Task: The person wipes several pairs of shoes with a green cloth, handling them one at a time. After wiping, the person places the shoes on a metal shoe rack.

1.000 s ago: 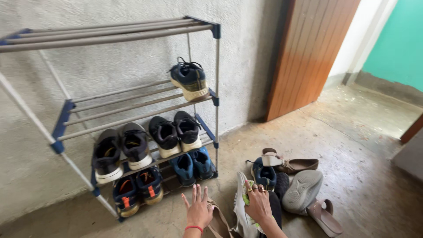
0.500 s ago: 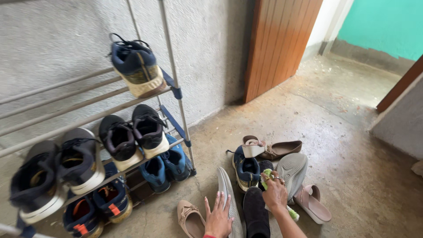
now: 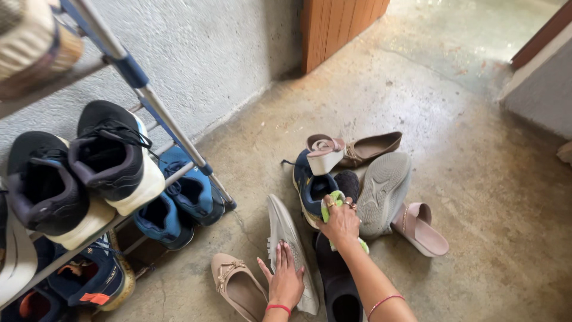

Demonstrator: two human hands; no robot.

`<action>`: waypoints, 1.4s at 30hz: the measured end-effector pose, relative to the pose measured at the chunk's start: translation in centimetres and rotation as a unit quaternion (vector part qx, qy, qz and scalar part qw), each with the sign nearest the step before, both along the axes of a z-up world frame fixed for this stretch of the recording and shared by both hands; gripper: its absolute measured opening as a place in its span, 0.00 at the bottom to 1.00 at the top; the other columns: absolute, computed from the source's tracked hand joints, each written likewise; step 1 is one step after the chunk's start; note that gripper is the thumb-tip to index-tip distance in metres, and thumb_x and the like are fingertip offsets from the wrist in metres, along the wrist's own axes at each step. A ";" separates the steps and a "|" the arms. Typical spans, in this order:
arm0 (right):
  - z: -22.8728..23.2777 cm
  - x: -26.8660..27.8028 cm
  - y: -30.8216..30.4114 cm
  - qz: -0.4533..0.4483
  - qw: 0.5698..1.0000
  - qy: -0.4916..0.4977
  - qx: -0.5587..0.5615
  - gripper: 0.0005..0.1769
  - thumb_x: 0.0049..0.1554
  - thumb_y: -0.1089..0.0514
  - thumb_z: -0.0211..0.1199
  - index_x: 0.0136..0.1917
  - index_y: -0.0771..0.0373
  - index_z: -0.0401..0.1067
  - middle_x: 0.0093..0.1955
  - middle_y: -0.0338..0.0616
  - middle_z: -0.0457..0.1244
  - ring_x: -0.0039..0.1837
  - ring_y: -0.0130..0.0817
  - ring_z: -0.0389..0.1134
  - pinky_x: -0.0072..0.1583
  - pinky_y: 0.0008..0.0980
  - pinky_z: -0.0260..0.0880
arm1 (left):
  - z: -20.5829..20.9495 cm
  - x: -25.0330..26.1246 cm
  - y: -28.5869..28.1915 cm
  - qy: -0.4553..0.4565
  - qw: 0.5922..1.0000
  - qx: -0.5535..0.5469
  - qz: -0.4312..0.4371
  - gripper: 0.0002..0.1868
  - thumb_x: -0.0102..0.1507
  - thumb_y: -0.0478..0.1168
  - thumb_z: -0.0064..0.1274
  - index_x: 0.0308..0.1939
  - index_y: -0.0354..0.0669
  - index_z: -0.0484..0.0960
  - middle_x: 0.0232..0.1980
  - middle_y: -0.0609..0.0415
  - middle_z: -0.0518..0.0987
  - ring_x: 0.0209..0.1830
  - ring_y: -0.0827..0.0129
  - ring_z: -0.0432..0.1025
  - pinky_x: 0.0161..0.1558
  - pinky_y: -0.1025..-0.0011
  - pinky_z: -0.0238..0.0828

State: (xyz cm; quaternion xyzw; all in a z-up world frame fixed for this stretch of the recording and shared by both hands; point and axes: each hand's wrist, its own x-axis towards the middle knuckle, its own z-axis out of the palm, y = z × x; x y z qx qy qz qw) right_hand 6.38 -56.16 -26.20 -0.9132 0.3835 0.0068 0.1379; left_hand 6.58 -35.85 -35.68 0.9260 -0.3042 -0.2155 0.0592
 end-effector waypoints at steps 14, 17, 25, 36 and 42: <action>-2.2 1.0 -2.7 -0.050 0.992 -0.053 0.104 0.39 0.41 0.48 0.80 0.66 0.49 0.74 0.60 0.51 0.67 0.62 0.50 0.69 0.64 0.47 0.69 | -3.6 2.0 5.3 0.110 0.986 -0.012 0.124 0.45 0.69 0.68 0.15 0.80 0.40 0.41 0.85 0.56 0.43 0.85 0.69 0.31 0.74 0.36 0.07; -0.2 0.1 -3.0 -0.052 0.989 -0.071 0.122 0.42 0.39 0.50 0.81 0.67 0.50 0.73 0.61 0.49 0.67 0.63 0.49 0.69 0.65 0.47 0.68 | -3.1 1.7 5.3 0.086 0.984 -0.073 0.137 0.45 0.69 0.69 0.16 0.80 0.40 0.41 0.84 0.54 0.42 0.85 0.67 0.31 0.74 0.38 0.09; 5.5 -2.7 -1.6 0.023 0.994 -0.069 0.077 0.43 0.37 0.51 0.81 0.66 0.48 0.73 0.62 0.47 0.67 0.65 0.48 0.68 0.66 0.45 0.67 | 3.6 0.6 6.6 0.064 0.976 -0.117 0.170 0.43 0.68 0.68 0.17 0.81 0.48 0.45 0.85 0.59 0.43 0.85 0.70 0.33 0.76 0.39 0.13; 19.9 -4.8 2.6 0.057 0.988 -0.113 0.083 0.53 0.33 0.43 0.84 0.71 0.49 0.70 0.65 0.50 0.68 0.67 0.45 0.68 0.69 0.40 0.66 | 16.1 -2.0 13.4 0.024 0.970 -0.133 0.200 0.41 0.69 0.68 0.15 0.80 0.52 0.52 0.84 0.60 0.48 0.85 0.68 0.36 0.77 0.37 0.13; 23.7 -7.7 11.5 0.114 0.986 -0.104 0.072 0.53 0.32 0.43 0.84 0.70 0.47 0.71 0.64 0.50 0.68 0.65 0.46 0.70 0.67 0.39 0.69 | 21.6 -4.8 17.5 0.010 0.959 -0.179 0.220 0.40 0.69 0.67 0.15 0.79 0.55 0.54 0.84 0.56 0.47 0.85 0.65 0.36 0.77 0.37 0.16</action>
